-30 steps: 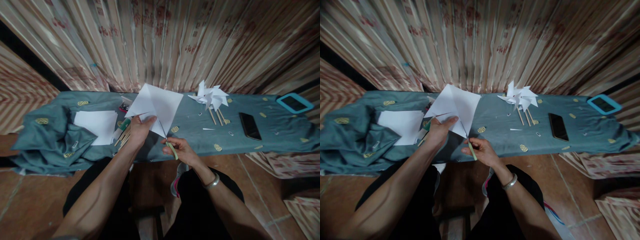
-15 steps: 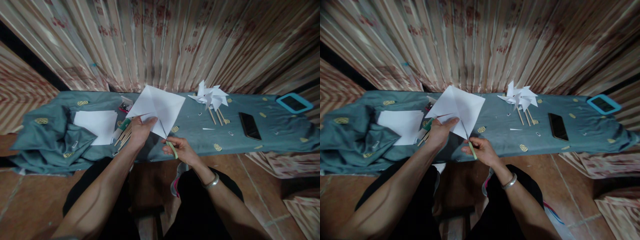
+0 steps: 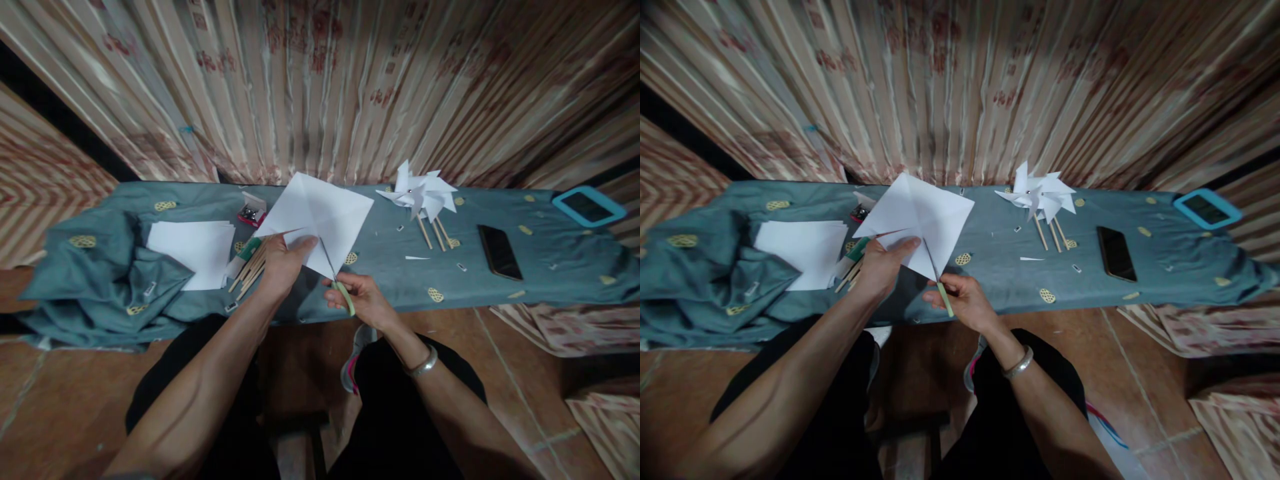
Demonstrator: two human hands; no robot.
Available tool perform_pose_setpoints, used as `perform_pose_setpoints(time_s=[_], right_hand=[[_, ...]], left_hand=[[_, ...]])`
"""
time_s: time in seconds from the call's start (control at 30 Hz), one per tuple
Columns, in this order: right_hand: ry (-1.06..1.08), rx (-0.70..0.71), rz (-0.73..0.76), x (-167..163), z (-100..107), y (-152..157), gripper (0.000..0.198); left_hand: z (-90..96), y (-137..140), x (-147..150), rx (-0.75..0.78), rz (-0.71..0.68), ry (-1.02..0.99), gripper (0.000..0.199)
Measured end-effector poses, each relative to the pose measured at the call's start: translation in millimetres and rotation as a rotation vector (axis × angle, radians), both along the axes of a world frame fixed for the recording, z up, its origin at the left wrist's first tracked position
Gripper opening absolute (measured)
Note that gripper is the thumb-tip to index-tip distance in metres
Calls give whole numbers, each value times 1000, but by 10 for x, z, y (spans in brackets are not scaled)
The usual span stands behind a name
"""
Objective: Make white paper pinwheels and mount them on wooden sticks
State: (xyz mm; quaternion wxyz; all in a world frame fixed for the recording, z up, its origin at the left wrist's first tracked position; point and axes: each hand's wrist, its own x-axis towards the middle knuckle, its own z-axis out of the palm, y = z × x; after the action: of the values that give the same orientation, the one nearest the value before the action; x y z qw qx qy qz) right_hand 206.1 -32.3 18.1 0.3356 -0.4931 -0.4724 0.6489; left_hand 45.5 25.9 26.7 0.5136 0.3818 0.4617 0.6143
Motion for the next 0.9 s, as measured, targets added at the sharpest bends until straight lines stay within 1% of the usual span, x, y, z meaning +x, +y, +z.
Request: perform_pose_setpoints(time_s=[0.33,0.6,0.77,0.9], right_hand=[[11,30,-5,-14,57,10,46],[25,14,-15,-16,42,5,46],[-25,79,18,4,23,6,37],[-4,71,13,-5,24,10,39]], left_hand=[[47,-49,25,-39,-3,0,22],[40,-38,23,-31,-2,22,25],[57,-67,35,-26,-24,18,27],[70,-79,43,-14,-20,14,24]])
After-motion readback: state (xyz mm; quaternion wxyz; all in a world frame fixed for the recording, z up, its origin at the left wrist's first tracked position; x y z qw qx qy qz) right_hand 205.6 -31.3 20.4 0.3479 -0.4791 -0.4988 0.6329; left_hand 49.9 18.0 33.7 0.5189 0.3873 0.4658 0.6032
